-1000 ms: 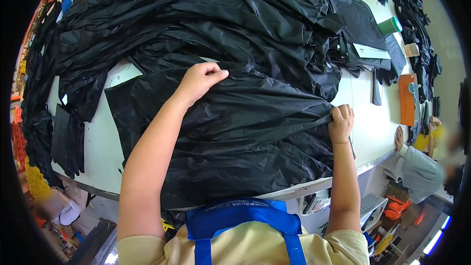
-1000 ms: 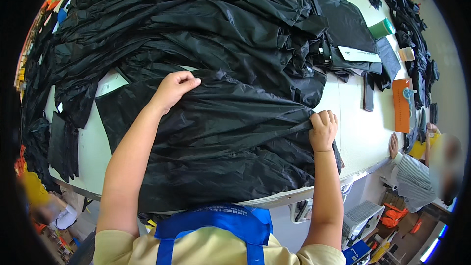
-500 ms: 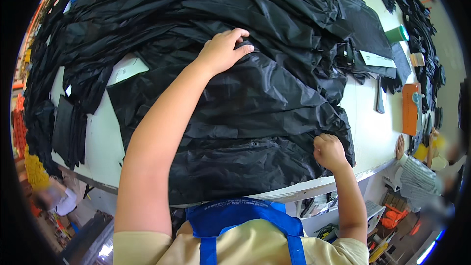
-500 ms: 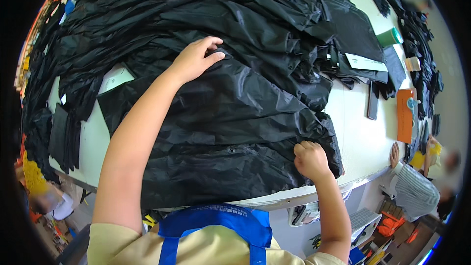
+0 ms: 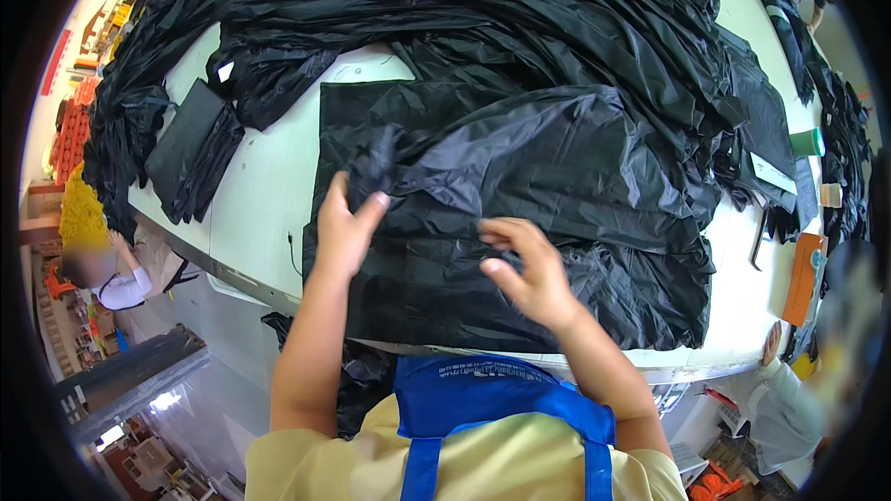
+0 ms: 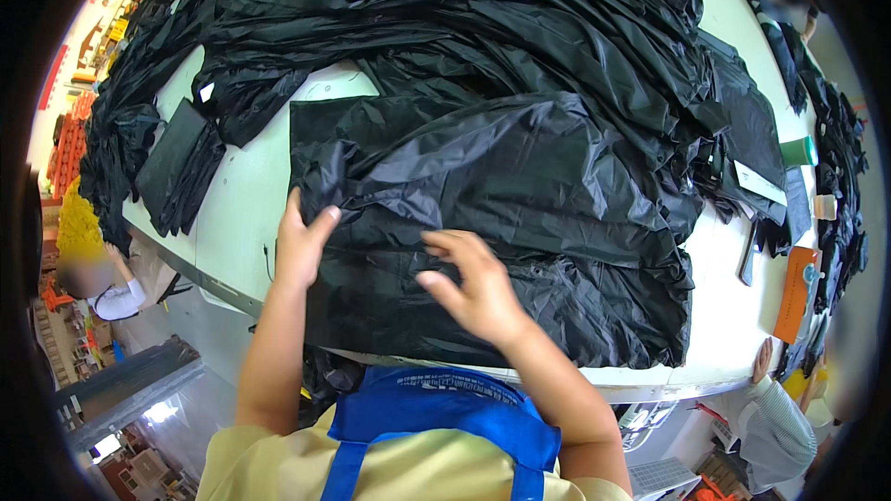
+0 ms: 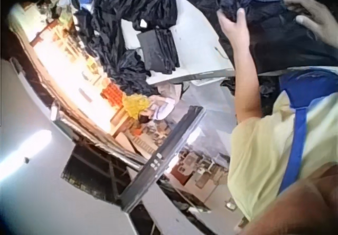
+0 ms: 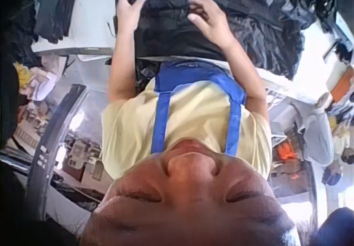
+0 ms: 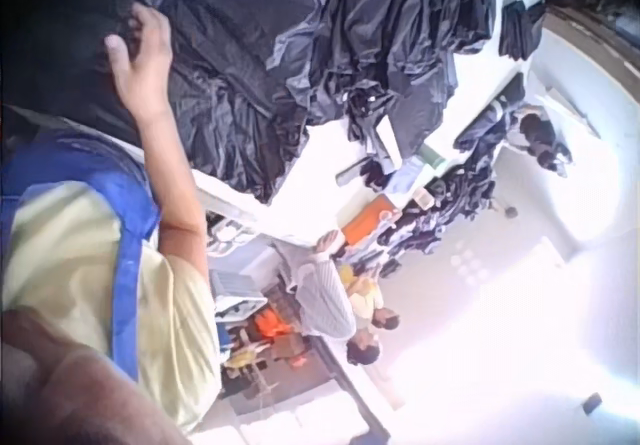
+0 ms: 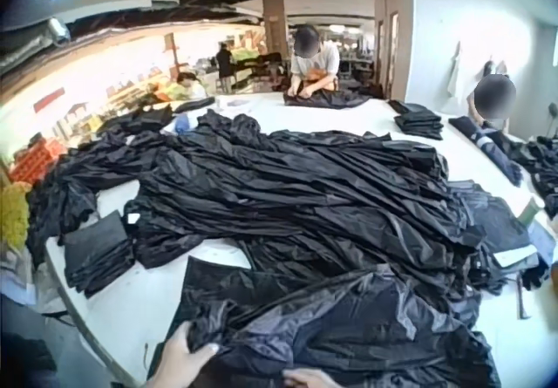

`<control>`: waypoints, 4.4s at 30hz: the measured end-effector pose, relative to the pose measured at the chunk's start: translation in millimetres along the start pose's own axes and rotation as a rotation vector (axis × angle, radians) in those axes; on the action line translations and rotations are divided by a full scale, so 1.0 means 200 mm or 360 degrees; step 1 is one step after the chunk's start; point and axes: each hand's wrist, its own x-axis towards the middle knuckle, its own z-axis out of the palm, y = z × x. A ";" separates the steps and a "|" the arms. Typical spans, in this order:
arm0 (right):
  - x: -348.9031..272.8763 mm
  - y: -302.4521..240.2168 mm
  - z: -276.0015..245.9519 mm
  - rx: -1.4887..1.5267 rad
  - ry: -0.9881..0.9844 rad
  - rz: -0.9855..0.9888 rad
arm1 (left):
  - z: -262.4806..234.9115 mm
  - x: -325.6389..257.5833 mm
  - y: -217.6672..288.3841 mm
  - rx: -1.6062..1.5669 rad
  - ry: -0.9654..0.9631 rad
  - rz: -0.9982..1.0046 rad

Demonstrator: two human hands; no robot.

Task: The person folds black trousers on a table, aligns the legs, and places them into a plastic bag labeled 'MALAYA'. The person repeats this process with another pair of trousers, folding and bagging them.

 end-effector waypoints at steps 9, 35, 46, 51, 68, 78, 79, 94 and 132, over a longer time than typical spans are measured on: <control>-0.10 -0.18 0.04 0.1292 0.0066 0.0366 | 0.04 -0.51 0.29 -0.0430 -0.0151 0.0837; -0.54 -0.34 -0.07 0.0769 0.0191 0.0024 | 0.20 -0.68 0.66 0.0003 -0.0337 0.1134; -0.53 -0.45 -0.07 0.0766 0.0088 0.0255 | 0.12 -0.71 0.69 -0.1061 -0.1111 0.0019; -0.56 -0.48 -0.09 0.0796 0.0131 0.0245 | 0.11 -0.72 0.68 -0.1215 -0.1193 -0.0009; -0.64 -0.42 -0.08 -0.0595 0.0774 -0.1153 | 0.17 -0.81 0.61 -0.0169 -0.0152 0.1997; -0.63 -0.43 0.02 -0.0231 0.0484 -0.0095 | 0.16 -0.74 0.51 -0.0145 -0.0509 0.0830; -0.64 -0.42 0.06 -0.0356 0.0400 -0.0203 | 0.16 -0.68 0.49 0.0050 -0.0262 0.0972; -0.41 0.67 -0.83 -0.2175 0.0425 0.0942 | -0.30 0.49 -0.35 -0.0098 -0.0040 -0.0791; 0.34 0.56 -0.89 -0.1519 0.1230 0.0208 | 0.00 0.81 -0.18 0.0043 0.0009 0.0219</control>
